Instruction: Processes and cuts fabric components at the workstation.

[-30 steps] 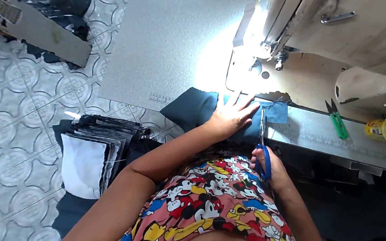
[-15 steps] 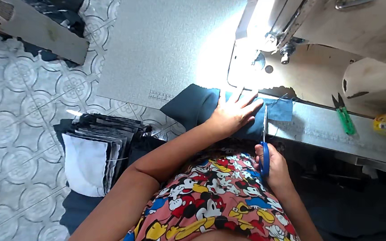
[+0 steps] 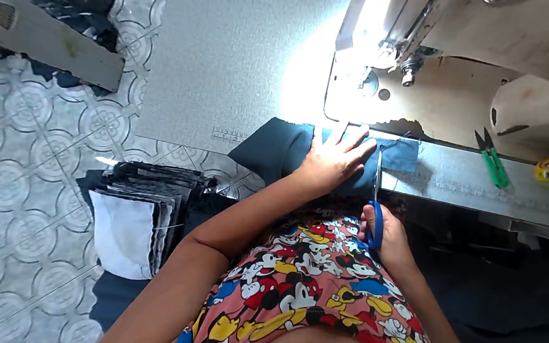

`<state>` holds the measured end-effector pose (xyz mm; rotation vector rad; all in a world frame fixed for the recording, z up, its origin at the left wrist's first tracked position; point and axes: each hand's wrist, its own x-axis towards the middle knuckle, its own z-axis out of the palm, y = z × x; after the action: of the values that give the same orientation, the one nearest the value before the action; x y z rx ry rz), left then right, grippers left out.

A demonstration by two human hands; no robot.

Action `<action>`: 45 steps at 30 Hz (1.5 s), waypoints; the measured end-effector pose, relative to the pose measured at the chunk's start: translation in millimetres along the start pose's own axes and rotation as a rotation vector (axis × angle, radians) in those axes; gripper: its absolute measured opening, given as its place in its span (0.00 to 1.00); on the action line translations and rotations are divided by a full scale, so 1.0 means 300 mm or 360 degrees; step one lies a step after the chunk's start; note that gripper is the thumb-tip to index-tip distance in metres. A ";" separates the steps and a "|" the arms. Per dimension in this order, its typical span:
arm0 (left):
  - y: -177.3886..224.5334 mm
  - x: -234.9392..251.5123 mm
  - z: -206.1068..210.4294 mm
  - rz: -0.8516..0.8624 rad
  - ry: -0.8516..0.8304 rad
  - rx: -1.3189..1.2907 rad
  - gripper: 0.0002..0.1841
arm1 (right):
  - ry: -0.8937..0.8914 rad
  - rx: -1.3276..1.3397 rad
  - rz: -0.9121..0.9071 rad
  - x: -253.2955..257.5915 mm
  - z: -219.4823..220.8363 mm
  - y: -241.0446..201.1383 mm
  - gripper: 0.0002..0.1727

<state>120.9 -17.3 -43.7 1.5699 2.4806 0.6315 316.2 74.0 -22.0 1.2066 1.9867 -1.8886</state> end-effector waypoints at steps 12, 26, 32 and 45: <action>0.009 -0.048 -0.011 0.0068 -0.0033 -0.0047 0.24 | -0.0075 -0.0265 0.0027 0.049 -0.009 -0.034 0.29; 0.008 -0.054 -0.005 0.0061 -0.0026 -0.0040 0.24 | 0.0113 -0.0205 -0.0133 0.020 0.018 0.007 0.22; 0.014 -0.068 -0.009 0.0078 -0.0045 -0.0098 0.24 | -0.0031 -0.0273 0.0112 0.042 -0.007 -0.051 0.24; 0.018 -0.077 -0.008 0.0092 -0.0022 -0.0094 0.24 | 0.0105 0.0084 -0.0034 0.019 0.013 -0.015 0.19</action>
<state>135.0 -36.5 -41.8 1.6240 2.3915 0.6926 308.0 73.6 -22.5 1.2827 2.0023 -1.9477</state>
